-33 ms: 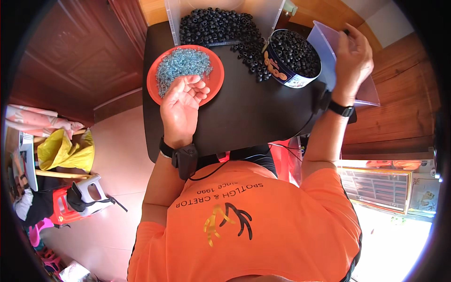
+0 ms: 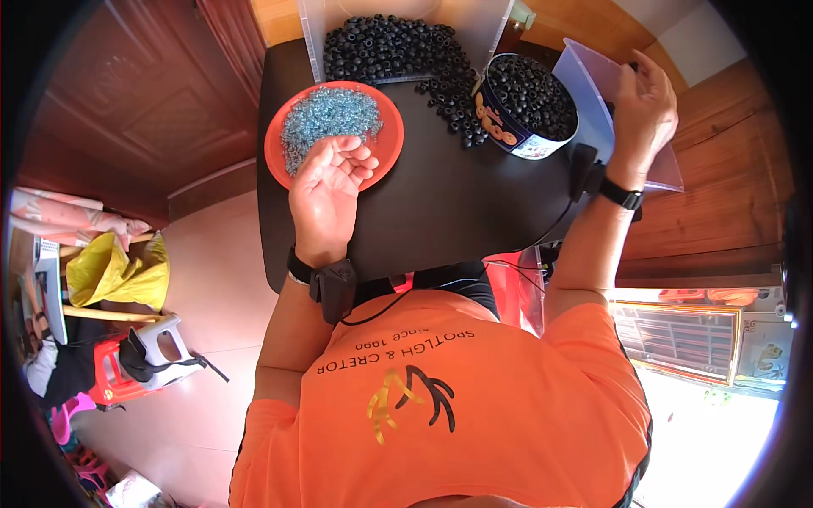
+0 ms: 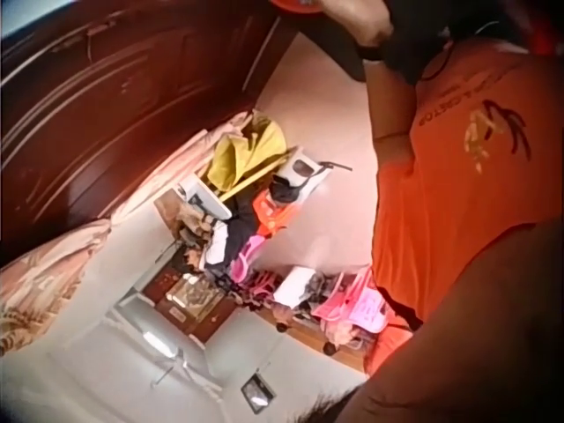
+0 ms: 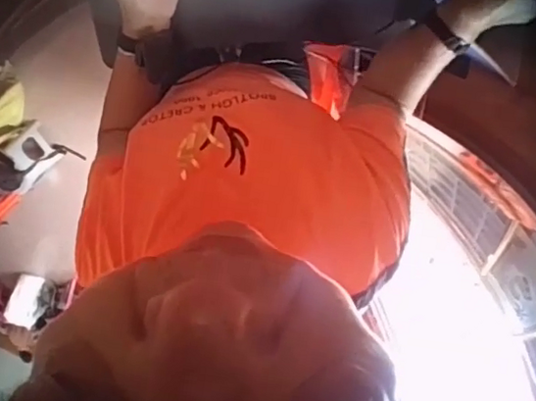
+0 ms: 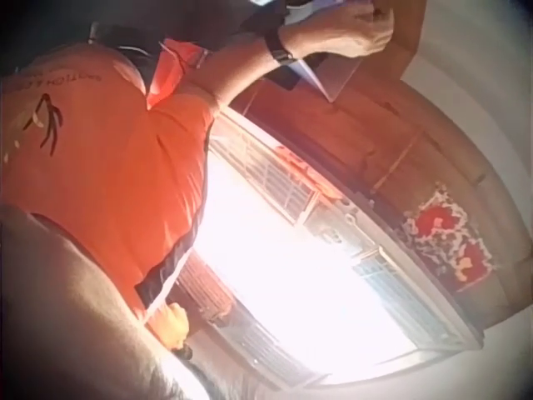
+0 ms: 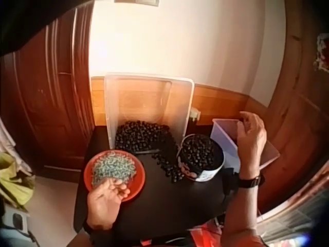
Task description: The recorder is picking up small black objects from a red bowl, inspecting them, and sorting them into larger containers.
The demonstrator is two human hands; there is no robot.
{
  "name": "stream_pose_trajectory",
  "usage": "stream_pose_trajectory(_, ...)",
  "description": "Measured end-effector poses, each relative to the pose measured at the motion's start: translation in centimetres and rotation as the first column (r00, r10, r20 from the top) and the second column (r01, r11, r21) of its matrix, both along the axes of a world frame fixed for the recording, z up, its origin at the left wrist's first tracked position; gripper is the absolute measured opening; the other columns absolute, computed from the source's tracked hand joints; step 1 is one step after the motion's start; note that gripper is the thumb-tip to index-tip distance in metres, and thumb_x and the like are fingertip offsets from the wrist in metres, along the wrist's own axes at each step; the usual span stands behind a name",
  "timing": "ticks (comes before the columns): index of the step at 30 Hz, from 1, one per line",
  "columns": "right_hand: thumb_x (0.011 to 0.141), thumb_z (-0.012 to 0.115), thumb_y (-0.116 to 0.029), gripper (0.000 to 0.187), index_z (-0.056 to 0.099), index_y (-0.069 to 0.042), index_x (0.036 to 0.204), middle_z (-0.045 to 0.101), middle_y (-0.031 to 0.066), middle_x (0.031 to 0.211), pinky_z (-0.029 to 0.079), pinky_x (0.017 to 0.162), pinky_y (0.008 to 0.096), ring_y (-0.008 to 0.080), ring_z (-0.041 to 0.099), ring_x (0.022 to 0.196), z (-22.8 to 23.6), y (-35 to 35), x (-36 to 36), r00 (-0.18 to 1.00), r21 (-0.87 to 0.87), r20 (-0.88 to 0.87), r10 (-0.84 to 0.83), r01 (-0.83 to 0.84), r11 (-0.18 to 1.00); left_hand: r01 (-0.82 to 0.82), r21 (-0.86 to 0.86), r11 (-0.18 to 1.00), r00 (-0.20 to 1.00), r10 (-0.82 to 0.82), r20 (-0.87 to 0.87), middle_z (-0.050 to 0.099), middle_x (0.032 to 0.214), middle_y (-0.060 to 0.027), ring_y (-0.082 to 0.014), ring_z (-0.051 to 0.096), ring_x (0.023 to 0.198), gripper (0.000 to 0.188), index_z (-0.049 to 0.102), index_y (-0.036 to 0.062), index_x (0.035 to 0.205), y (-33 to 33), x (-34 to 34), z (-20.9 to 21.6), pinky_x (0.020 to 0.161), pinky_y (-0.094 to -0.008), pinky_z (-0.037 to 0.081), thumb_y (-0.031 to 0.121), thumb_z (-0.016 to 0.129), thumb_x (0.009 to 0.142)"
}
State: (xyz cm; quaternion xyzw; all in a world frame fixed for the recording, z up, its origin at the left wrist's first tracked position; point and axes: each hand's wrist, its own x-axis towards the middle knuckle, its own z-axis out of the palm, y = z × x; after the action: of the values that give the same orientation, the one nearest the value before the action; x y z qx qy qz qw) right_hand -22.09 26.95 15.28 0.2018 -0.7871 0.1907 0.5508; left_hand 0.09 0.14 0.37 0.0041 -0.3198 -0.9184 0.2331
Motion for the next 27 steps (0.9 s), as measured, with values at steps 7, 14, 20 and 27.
stream_pose_trajectory(7,0.083,0.067,-0.017,0.015,0.073,-0.01,0.095,0.071,0.0074,0.095,0.05,0.079,0.0291,0.0203,0.067,0.088,-1.2,-1.8,0.1,0.923,-0.097,0.219,0.315,-0.301,0.949,0.01,-0.01,1.0,0.999,-0.01,0.053,0.057,0.097,-0.0071,-0.0207,0.055,0.093,0.023,0.056,0.0018,0.096,-0.3,0.1,-0.2,0.088,-0.0356,0.044,0.023,0.045,0.095)
stream_pose_trajectory(14,0.079,0.063,-0.017,0.013,0.071,-0.01,0.086,0.068,0.0087,0.086,0.05,0.08,0.04,0.03,0.062,0.089,-7.2,-11.7,0.9,0.808,0.335,0.491,0.325,-0.519,0.787,-0.004,-0.005,1.0,0.997,0.004,0.079,0.058,0.096,-0.0071,-0.0212,0.056,0.091,0.023,0.056,0.002,0.094,-0.6,-0.1,-0.7,0.087,-0.0354,0.044,0.023,0.045,0.095)
stream_pose_trajectory(20,0.075,0.058,-0.011,0.015,0.072,-0.009,0.079,0.069,0.0135,0.081,0.054,0.073,0.0414,0.0313,0.066,0.085,-10.4,-13.9,0.3,0.813,0.61,0.582,0.006,-0.441,0.658,-0.023,0.01,1.0,0.995,0.022,0.093,0.061,0.092,-0.0084,-0.0221,0.059,0.084,0.023,0.057,0.0031,0.092,-0.4,-0.3,-0.5,0.079,-0.0338,0.046,0.021,0.043,0.096)
stream_pose_trajectory(27,0.071,0.066,-0.017,0.013,0.07,-0.007,0.078,0.068,0.0138,0.082,0.053,0.073,0.0384,0.0301,0.065,0.083,-12.5,-13.8,0.1,0.813,0.677,0.577,-0.077,-0.423,0.603,0.013,0.006,1.0,0.994,-0.013,0.107,0.062,0.09,-0.0089,-0.0221,0.06,0.083,0.024,0.058,0.0031,0.093,-0.4,-0.2,-0.4,0.08,-0.0339,0.045,0.022,0.043,0.095)
